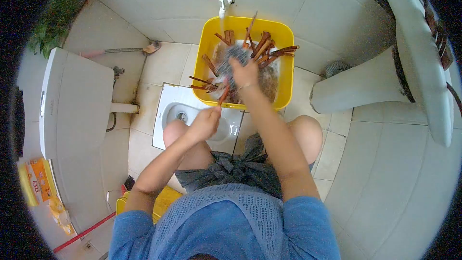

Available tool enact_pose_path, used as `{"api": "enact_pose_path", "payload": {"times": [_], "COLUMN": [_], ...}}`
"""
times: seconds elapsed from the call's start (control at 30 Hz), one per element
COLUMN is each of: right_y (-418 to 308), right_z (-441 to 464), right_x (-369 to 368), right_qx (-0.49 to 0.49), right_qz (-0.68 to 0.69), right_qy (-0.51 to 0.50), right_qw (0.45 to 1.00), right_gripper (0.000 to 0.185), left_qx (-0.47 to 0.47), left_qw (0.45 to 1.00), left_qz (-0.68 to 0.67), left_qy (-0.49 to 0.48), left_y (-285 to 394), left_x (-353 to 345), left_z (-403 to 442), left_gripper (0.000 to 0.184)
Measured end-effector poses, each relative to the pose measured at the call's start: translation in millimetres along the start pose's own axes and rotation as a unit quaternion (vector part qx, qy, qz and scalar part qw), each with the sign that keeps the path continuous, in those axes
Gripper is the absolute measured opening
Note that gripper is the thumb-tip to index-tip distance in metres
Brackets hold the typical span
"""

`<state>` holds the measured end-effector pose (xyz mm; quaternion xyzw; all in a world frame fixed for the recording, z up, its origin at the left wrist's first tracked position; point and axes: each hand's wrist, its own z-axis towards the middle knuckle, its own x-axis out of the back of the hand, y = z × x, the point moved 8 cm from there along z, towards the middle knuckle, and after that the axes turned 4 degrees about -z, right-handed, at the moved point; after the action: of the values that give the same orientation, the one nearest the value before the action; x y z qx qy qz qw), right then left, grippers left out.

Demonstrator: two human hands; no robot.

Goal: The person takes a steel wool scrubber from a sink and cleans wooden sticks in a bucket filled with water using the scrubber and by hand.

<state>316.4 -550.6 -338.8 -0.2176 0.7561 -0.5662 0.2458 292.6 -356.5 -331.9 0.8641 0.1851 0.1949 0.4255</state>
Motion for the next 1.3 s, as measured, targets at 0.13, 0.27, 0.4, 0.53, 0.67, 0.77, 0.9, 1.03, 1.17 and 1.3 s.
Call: {"api": "enact_pose_path", "payload": {"times": [0.13, 0.27, 0.4, 0.53, 0.67, 0.77, 0.9, 1.03, 1.17, 1.3], "right_y": [-75, -66, -16, 111, 185, 222, 198, 68, -35, -53], "right_z": [40, 103, 67, 0, 2, 10, 11, 2, -26, -67], "right_x": [54, 96, 38, 26, 23, 9, 9, 40, 43, 10], "right_qx": [-0.111, -0.104, 0.028, -0.029, 0.097, 0.065, 0.013, -0.116, -0.177, -0.177], "right_qz": [-0.003, -0.038, -0.632, -0.734, -0.767, -0.758, -0.716, -0.587, -0.188, -0.023], "right_qy": [0.126, 0.07, -0.166, -0.518, -0.577, -0.6, -0.612, -0.507, -0.36, -0.16], "right_qw": [0.986, 0.991, 0.756, 0.438, 0.263, 0.246, 0.336, 0.621, 0.896, 0.971], "right_gripper": [0.036, 0.04, 0.051, 0.056, 0.054, 0.057, 0.061, 0.065, 0.049, 0.033], "left_qx": [0.005, -0.065, 0.061, -0.019, 0.008, -0.037, -0.032, 0.019, -0.02, -0.226], "left_qw": [0.998, 0.996, 0.995, 0.983, 0.957, 0.959, 0.956, 0.946, 0.958, 0.97], "left_qz": [0.009, 0.06, -0.068, -0.185, -0.289, -0.282, -0.29, -0.322, -0.278, -0.044], "left_qy": [-0.054, 0.023, 0.028, 0.001, -0.007, -0.018, -0.028, -0.04, -0.07, 0.073], "left_y": [-10, -46, -38, -5, -6, -2, 6, 25, 45, 46], "left_x": [-11, 23, 40, 27, 14, 14, 12, 3, -8, -6], "left_z": [-82, -128, -119, -99, -85, -61, -43, -13, 11, 23], "left_gripper": [0.044, 0.041, 0.035, 0.022, 0.019, 0.019, 0.021, 0.024, 0.025, 0.026]}}
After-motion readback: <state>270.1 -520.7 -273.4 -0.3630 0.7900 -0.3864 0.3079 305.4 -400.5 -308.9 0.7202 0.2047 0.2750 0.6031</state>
